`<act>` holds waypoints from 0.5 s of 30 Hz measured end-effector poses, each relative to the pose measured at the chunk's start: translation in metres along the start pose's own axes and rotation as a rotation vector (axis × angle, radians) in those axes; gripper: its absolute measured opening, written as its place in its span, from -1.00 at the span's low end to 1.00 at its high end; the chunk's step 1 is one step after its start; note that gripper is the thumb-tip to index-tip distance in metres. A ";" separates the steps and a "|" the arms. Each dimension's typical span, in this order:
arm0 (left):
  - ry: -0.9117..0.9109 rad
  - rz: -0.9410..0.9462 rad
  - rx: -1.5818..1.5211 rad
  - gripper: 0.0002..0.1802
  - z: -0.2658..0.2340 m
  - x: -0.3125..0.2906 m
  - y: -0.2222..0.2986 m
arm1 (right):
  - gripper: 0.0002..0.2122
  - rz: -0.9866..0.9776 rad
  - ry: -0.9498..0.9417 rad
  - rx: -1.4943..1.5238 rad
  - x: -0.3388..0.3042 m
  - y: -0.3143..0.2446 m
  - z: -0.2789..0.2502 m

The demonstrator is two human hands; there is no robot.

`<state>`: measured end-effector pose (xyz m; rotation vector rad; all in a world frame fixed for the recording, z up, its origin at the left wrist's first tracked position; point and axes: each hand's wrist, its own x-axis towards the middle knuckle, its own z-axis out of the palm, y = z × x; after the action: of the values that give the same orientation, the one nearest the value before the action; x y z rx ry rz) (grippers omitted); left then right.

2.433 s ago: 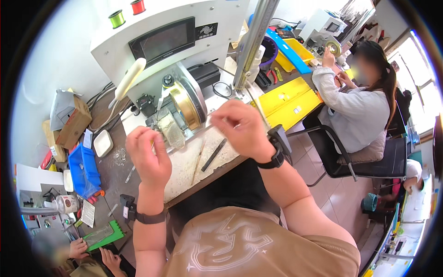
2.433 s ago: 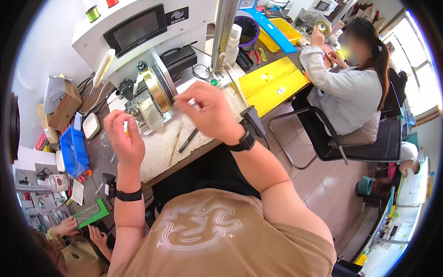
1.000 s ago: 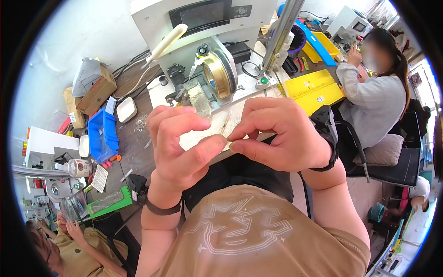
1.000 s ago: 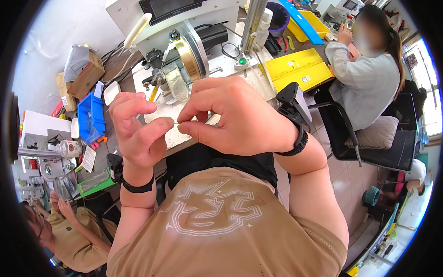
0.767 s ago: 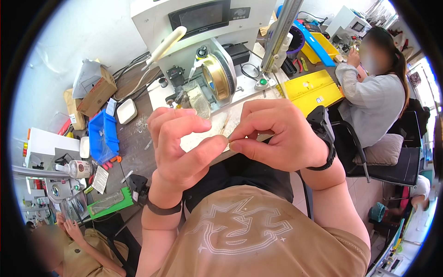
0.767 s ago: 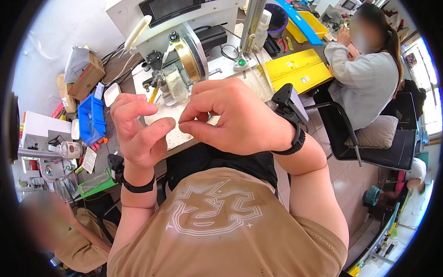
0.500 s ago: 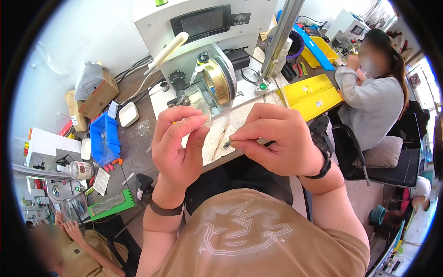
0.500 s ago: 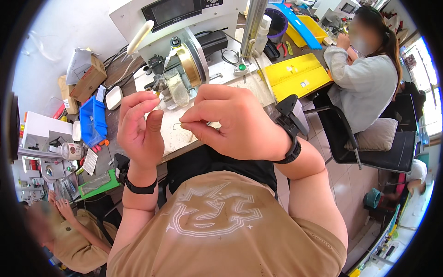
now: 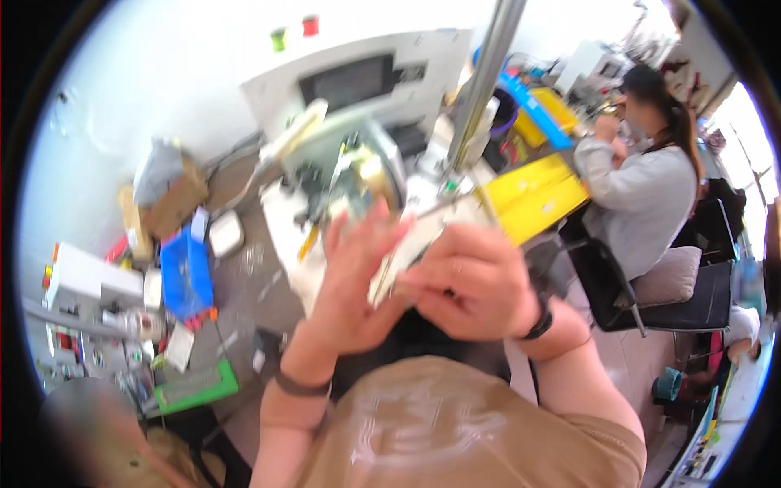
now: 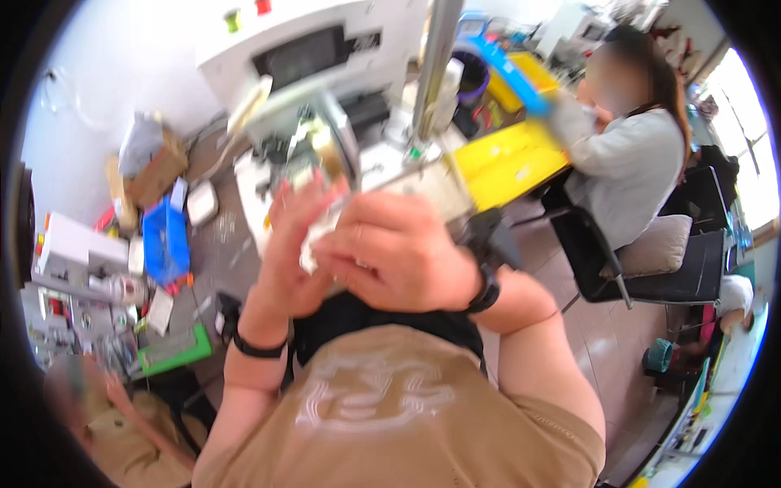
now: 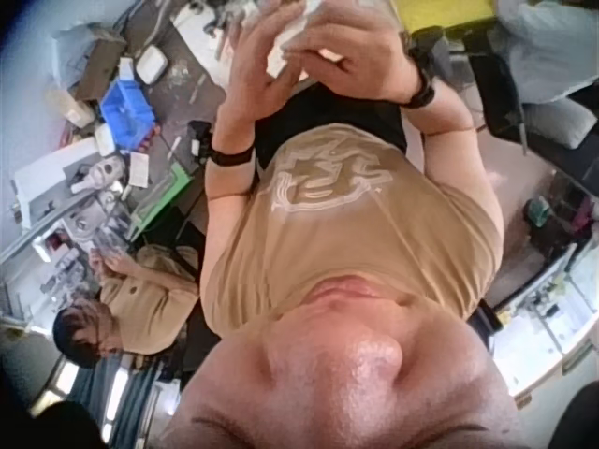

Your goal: Manually assembling small precision components using tweezers, brushes, and adhesive at a specialized assembly machine.

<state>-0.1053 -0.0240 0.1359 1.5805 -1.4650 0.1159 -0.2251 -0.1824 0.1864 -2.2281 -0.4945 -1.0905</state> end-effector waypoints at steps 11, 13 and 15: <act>-0.216 -0.485 -0.306 -0.80 0.030 -0.089 0.025 | -0.78 0.418 0.819 0.303 0.146 0.093 -0.134; -0.252 -0.529 -0.328 -0.80 0.024 -0.097 0.028 | -0.78 0.390 0.879 0.219 0.191 0.112 -0.162; -0.287 -0.581 -0.352 -0.80 0.021 -0.100 0.027 | -0.77 0.391 0.860 0.047 0.221 0.123 -0.182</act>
<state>-0.1656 0.0389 0.0770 1.7008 -1.0959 -0.6915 -0.1306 -0.3803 0.4078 -1.5033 0.2675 -1.6200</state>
